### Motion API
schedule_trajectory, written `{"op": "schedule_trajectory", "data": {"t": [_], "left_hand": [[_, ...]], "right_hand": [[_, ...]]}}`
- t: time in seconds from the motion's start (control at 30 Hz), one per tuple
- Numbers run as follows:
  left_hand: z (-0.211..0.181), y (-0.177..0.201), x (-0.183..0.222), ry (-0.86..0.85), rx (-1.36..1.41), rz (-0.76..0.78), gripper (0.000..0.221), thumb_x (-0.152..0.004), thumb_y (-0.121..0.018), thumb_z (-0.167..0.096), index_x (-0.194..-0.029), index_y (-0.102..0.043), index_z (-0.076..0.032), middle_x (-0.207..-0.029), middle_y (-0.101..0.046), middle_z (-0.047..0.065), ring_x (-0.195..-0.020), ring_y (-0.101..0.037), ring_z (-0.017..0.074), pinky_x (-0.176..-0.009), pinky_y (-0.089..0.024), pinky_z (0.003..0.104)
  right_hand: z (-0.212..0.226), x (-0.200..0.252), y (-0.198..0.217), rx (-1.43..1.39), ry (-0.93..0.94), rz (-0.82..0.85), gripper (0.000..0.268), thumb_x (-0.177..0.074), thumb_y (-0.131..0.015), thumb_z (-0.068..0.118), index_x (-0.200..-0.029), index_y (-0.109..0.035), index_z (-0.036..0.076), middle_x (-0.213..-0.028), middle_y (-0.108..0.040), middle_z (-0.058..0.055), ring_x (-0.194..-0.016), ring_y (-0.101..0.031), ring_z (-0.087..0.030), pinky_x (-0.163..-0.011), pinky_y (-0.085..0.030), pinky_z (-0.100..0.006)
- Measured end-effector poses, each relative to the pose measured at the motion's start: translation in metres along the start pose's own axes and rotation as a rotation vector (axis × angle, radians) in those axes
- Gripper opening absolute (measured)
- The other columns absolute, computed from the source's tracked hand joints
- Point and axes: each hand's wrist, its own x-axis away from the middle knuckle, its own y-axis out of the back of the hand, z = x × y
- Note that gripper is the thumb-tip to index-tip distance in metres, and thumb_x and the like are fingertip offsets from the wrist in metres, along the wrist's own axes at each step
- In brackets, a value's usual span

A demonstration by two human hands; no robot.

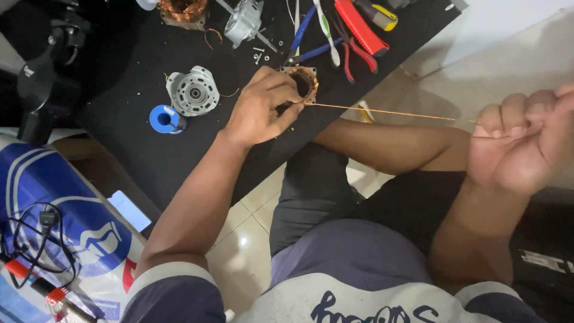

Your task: Repairing an electric motor by untangling copper windings and testing connections on the stator.

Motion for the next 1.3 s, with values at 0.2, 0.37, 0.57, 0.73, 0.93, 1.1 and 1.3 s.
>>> {"op": "schedule_trajectory", "data": {"t": [0.2,0.37,0.57,0.73,0.93,1.1,1.3], "left_hand": [[-0.003,0.0,-0.002,-0.027,-0.083,-0.034,0.011,-0.089,-0.075,-0.002,-0.099,-0.073,-0.002,-0.105,-0.067,0.008,-0.097,-0.058,0.0281,-0.088,-0.05,0.037],[-0.004,0.006,-0.003,-0.032,-0.012,0.002,0.01,-0.09,-0.072,0.001,-0.1,-0.07,-0.001,-0.104,-0.069,0.008,-0.099,-0.057,0.0293,-0.092,-0.049,0.038],[0.0,0.01,-0.001,-0.047,0.02,0.057,0.015,-0.083,-0.073,0.001,-0.096,-0.069,-0.005,-0.103,-0.069,0.007,-0.1,-0.058,0.0304,-0.093,-0.047,0.039],[0.009,0.001,-0.003,-0.058,0.001,0.076,0.019,-0.08,-0.08,-0.004,-0.097,-0.07,-0.006,-0.109,-0.07,0.006,-0.106,-0.058,0.0312,-0.097,-0.047,0.04],[0.023,-0.008,0.001,-0.208,-0.026,-0.083,0.003,-0.093,-0.076,-0.018,-0.09,-0.075,-0.018,-0.097,-0.071,0.005,-0.09,-0.058,0.0325,-0.081,-0.05,0.041],[0.022,-0.012,0.001,-0.266,0.032,-0.123,0.007,-0.09,-0.079,-0.022,-0.085,-0.074,-0.02,-0.096,-0.07,0.003,-0.089,-0.058,0.0323,-0.08,-0.05,0.041],[0.019,-0.006,0.001,-0.265,0.112,-0.099,0.037,-0.086,-0.087,-0.045,-0.081,-0.069,-0.013,-0.097,-0.07,0.009,-0.088,-0.061,0.0359,-0.077,-0.05,0.046]], "right_hand": [[0.012,-0.008,-0.036,0.204,0.022,-0.033,0.022,-0.121,-0.058,0.033,-0.143,-0.059,0.028,-0.103,-0.057,0.016,-0.076,-0.035,0.006,-0.071,-0.028,-0.013],[0.011,-0.017,-0.077,0.266,-0.069,0.091,0.026,-0.111,-0.053,0.019,-0.136,-0.061,0.017,-0.116,-0.064,0.0,-0.081,-0.047,-0.003,-0.075,-0.042,-0.016],[-0.016,-0.024,-0.109,0.495,-0.2,0.203,0.034,-0.104,-0.053,-0.006,-0.137,-0.047,0.001,-0.116,-0.069,-0.017,-0.073,-0.061,-0.014,-0.07,-0.054,-0.022],[-0.039,-0.035,-0.109,0.569,-0.216,0.192,0.011,-0.106,-0.053,-0.005,-0.117,-0.055,-0.002,-0.114,-0.07,-0.017,-0.072,-0.061,-0.013,-0.068,-0.055,-0.023],[-0.062,-0.041,-0.094,0.601,-0.068,0.238,0.014,-0.105,-0.06,-0.005,-0.117,-0.062,-0.01,-0.093,-0.07,-0.026,-0.057,-0.053,-0.008,-0.048,-0.045,-0.018],[-0.062,-0.048,-0.113,0.697,-0.1,0.344,0.031,-0.107,-0.056,-0.003,-0.136,-0.05,-0.011,-0.107,-0.07,-0.028,-0.071,-0.059,-0.015,-0.062,-0.049,-0.022],[-0.06,-0.057,-0.143,1.137,0.077,0.505,0.006,-0.11,-0.073,0.004,-0.114,-0.076,0.006,-0.081,-0.073,-0.008,-0.066,-0.062,-0.016,-0.061,-0.05,-0.027]]}}
